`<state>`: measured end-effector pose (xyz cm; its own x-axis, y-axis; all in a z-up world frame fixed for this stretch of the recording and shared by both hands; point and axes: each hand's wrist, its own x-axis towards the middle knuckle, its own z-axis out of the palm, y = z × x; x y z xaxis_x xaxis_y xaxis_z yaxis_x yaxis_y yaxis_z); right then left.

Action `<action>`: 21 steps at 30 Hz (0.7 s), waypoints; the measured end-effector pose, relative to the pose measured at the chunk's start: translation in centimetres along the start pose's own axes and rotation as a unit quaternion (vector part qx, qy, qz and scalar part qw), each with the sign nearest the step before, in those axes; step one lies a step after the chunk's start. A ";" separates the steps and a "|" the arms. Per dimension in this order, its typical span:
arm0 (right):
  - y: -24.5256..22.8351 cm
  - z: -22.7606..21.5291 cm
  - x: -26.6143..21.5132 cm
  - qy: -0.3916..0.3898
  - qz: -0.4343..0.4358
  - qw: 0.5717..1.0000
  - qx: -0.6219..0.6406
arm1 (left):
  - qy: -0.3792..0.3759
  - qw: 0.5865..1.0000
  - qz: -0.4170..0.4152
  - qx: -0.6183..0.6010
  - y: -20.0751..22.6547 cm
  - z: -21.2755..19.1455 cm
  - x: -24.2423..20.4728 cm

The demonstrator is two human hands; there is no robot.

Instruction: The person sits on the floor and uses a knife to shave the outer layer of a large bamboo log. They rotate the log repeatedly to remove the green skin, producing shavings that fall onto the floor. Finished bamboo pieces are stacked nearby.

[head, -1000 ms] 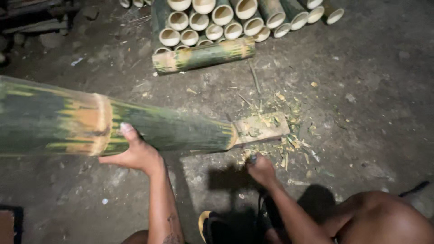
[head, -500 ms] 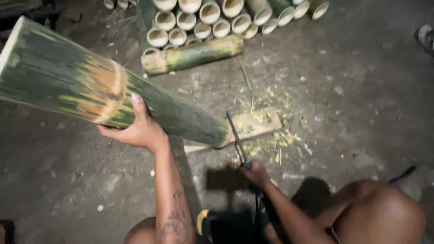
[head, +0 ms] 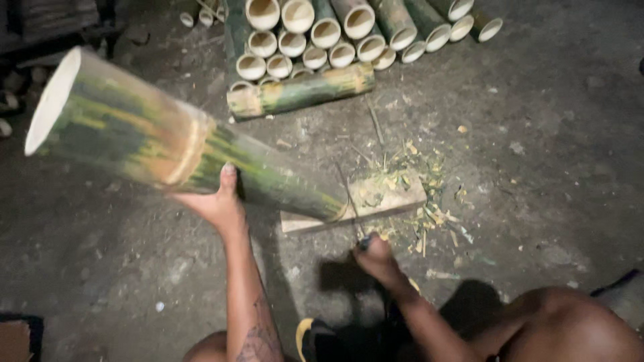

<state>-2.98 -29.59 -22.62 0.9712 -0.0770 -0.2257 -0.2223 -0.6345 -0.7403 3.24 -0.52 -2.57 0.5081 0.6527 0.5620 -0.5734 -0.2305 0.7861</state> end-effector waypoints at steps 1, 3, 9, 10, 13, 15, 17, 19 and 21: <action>-2.4 -0.7 -0.8 -0.004 -0.035 0.999 -0.020 | 0.012 1.000 -0.007 -0.007 0.4 0.3 -0.1; -6.2 -1.6 -2.4 -0.013 -0.093 0.996 -0.012 | 0.002 1.000 -0.011 -0.020 1.0 0.2 -0.1; -6.5 -0.2 -1.5 0.011 -0.110 0.994 -0.006 | -0.006 0.999 -0.017 -0.031 0.5 -1.7 -0.2; -5.4 -0.3 -0.4 0.015 -0.092 0.996 -0.011 | -0.004 1.000 -0.011 -0.018 0.4 -2.0 -0.4; -3.8 -0.8 1.4 -0.015 -0.085 0.996 -0.029 | -0.004 1.000 0.020 0.001 0.2 -2.2 -0.5; -3.9 -1.1 0.6 -0.038 -0.087 0.995 -0.035 | 0.010 1.000 -0.008 -0.007 0.2 -2.1 -0.7; -5.5 -0.6 -1.2 -0.015 -0.072 0.997 0.005 | 0.016 1.000 -0.017 -0.020 0.2 -1.6 -0.6; -6.9 0.0 -2.4 0.008 -0.114 0.993 0.010 | 0.019 0.999 -0.009 -0.033 0.2 -1.4 -0.5; -7.2 0.4 -2.5 0.008 -0.108 0.994 -0.001 | 0.010 0.999 -0.007 -0.031 0.2 -1.7 -0.4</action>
<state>-3.87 -24.51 -17.01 0.9975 0.0478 -0.0514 -0.0090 -0.6392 -0.7690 1.85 0.37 -3.09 0.5039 0.6700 0.5451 -0.6058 -0.1757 0.7759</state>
